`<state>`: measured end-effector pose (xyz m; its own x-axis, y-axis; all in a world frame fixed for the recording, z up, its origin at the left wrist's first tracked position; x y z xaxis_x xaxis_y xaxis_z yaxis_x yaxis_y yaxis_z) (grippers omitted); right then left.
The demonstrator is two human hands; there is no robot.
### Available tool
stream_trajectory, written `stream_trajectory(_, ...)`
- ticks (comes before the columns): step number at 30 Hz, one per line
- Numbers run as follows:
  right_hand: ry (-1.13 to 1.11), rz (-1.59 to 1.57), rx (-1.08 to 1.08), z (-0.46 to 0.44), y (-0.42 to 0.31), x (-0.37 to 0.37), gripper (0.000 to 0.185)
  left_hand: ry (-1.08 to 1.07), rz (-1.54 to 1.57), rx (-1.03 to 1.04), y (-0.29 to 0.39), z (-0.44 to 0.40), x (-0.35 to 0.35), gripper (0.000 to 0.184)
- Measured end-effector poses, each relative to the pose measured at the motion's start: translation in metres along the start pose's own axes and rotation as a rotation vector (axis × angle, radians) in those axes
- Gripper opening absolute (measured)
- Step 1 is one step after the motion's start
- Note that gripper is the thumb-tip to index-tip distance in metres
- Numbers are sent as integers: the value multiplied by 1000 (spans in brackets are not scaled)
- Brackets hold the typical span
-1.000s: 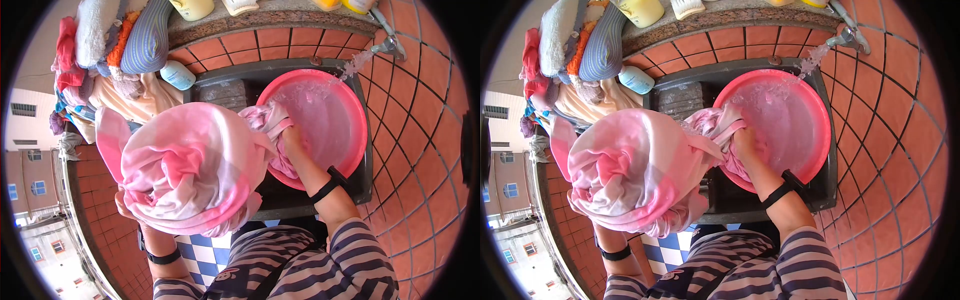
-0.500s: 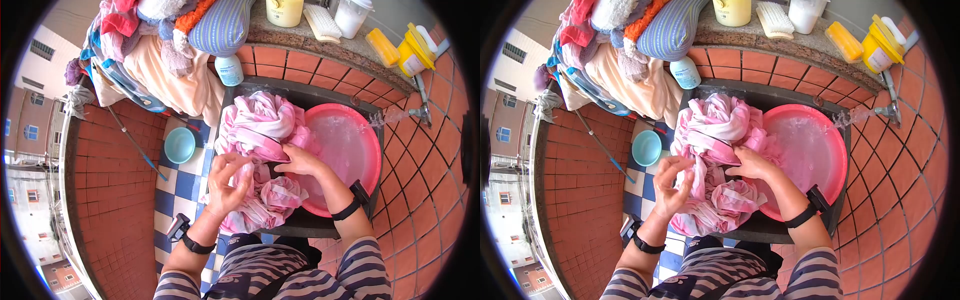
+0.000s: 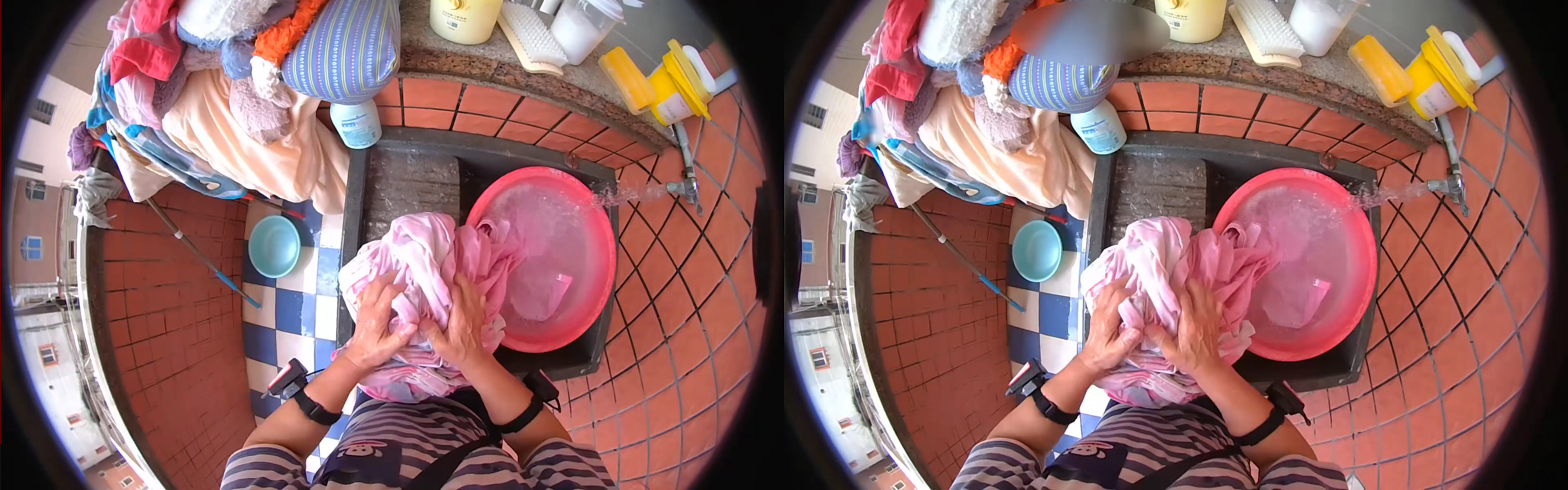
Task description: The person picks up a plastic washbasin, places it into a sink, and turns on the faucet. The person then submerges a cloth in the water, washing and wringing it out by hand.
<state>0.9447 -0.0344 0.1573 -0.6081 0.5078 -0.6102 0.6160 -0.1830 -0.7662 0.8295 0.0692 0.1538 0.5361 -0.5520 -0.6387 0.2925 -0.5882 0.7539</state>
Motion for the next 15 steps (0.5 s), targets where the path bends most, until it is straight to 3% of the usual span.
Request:
stream_trajectory(2, 41, -1, -10, 19, -21, 0, 67, 50, 61, 22, -1, 23, 6, 57)
stream_trajectory(3, 27, 15, -26, 6, -10, 15, 61, 175, 82, 82, -17, 20, 13, 49)
stream_trajectory(5, 47, -56, 19, -33, 43, 49, 50, 230, -179, 56, -67, -45, 39, 35)
stream_trajectory(6, 116, -128, 51, -95, 83, 59, 44, 267, -340, -115, -77, -97, 43, 34)
stream_trajectory(7, 76, -93, 149, -145, 127, 70, 38, 131, -471, -438, -101, -149, 53, 41)
stream_trajectory(8, -170, 161, 312, -184, 142, 74, 35, -16, -502, -671, -117, -183, 57, 50)
stream_trajectory(10, -163, 199, 377, -197, 147, 79, 34, -34, -514, -714, -126, -192, 58, 60)
stream_trajectory(11, -92, 46, 294, -168, 136, 77, 33, -102, -447, -572, -126, -181, 62, 67)
stream_trajectory(13, 81, -279, 148, -122, 70, 37, 32, -18, -51, -546, -86, -117, 31, 72)
stream_trajectory(14, -3, -135, 19, -86, 48, 27, 36, 24, 146, -388, -60, -81, 17, 67)
stream_trajectory(15, 31, -49, -116, -52, 8, 7, 42, 139, 57, -67, -38, -45, 7, 70)
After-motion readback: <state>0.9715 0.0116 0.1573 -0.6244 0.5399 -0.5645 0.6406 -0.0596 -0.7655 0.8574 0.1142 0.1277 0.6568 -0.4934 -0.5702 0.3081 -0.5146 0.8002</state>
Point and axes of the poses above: each hand's wrist, its own z-axis away from the middle knuckle, its own x-axis out of the palm, y = z × x, the point moved 7 cm from there along -z, towards the middle knuckle, and after that the axes turned 6 degrees about -z, right-handed, at the moved point
